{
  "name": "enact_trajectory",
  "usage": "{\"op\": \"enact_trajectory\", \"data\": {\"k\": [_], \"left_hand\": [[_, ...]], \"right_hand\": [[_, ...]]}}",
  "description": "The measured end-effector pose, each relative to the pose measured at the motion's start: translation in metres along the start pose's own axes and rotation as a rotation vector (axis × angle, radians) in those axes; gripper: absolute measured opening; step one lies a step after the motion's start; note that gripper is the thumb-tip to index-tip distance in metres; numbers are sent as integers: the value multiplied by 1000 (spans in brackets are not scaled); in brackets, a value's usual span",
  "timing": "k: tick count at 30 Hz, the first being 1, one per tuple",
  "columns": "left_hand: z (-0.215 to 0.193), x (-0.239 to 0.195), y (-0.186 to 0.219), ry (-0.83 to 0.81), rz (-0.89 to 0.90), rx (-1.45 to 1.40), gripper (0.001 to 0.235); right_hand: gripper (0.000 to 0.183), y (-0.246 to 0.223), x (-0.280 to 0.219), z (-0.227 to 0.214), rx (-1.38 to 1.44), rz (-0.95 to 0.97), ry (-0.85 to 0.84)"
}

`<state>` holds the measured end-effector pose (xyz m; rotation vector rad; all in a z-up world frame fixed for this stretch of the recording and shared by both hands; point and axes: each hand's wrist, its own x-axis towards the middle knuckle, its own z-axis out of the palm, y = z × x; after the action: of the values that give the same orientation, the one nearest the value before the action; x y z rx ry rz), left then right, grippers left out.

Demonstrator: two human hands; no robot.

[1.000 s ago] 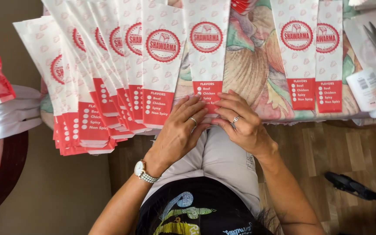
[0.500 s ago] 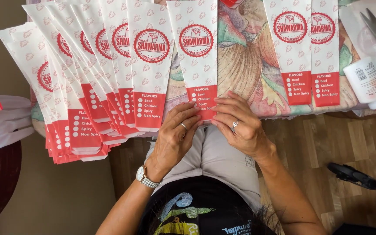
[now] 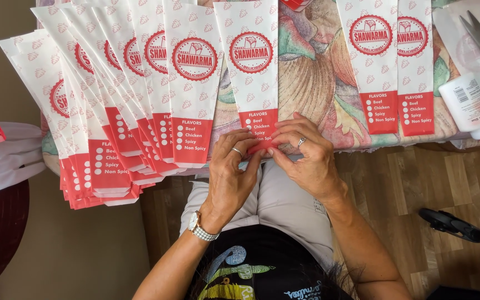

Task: The person arranges printed paper wrappers on a table, then applies glue from a white bottle along the bottom edge of each wrapper and presses the edges to seal them. The wrappers are handled one at a time and stacked as they are completed.

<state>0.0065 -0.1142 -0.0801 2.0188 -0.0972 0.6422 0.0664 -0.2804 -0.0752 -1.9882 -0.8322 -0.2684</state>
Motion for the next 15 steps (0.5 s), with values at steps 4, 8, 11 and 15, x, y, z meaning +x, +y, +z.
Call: {"op": "enact_trajectory", "data": {"k": [4, 8, 11, 15], "left_hand": [[-9, 5, -2, -44, -82, -100, 14], [-16, 7, -3, -117, -134, -112, 17], [-17, 8, -2, -148, -105, -67, 19], [-17, 8, -9, -205, -49, 30, 26]], "right_hand": [[9, 0, 3, -4, 40, 34, -20], [10, 1, 3, -5, 61, 44, -29], [10, -1, 2, -2, 61, 24, 16], [10, 2, -6, 6, 71, 0, 94]]}}
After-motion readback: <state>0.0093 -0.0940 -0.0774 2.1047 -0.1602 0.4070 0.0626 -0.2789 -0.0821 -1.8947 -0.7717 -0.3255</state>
